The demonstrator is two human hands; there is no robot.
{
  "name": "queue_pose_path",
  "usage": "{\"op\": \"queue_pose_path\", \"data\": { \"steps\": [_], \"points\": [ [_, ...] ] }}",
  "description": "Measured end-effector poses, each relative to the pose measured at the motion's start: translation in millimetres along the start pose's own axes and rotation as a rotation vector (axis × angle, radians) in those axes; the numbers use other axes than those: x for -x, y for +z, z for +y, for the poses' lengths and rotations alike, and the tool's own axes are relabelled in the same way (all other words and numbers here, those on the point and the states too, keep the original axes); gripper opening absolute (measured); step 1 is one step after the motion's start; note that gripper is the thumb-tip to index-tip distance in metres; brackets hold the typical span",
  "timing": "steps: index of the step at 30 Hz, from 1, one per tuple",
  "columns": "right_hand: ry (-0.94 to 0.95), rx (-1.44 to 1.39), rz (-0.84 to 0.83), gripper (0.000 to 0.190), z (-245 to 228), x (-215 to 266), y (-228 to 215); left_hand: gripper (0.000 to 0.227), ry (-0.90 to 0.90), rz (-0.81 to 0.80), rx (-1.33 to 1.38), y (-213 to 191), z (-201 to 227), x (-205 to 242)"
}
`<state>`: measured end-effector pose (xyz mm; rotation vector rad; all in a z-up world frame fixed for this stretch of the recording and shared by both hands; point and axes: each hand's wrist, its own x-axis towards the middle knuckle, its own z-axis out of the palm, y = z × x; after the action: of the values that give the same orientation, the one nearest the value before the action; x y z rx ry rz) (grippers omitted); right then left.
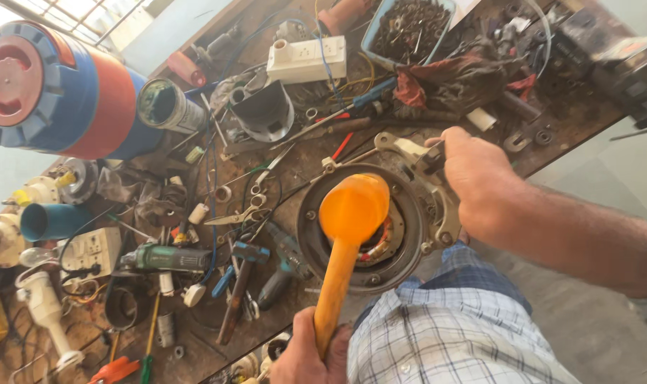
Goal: The person assembles an electric motor by inserting a rotor into a stator housing, tapping it with a rubber mallet, and fitting a metal end plate. The person handles the rotor, stator, end plate, and mallet on a cluttered workbench.
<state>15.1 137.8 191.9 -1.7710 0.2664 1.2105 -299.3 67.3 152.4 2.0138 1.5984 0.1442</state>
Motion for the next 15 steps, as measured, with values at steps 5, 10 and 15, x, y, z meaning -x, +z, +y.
{"op": "queue_pose_path", "data": {
  "steps": [5, 10, 15],
  "points": [
    [0.040, 0.024, -0.008, 0.026, -2, 10, 2, 0.051, -0.108, -0.117, -0.103, -8, 3, -5],
    [0.042, 0.025, -0.017, 0.027, -5, 12, 0, 0.051, -0.083, -0.029, -0.056, -18, 7, -10],
    [0.022, 0.022, -0.026, 0.026, -3, 11, -1, 0.050, -0.051, -0.037, -0.041, -15, 9, -17]
  ]
}}
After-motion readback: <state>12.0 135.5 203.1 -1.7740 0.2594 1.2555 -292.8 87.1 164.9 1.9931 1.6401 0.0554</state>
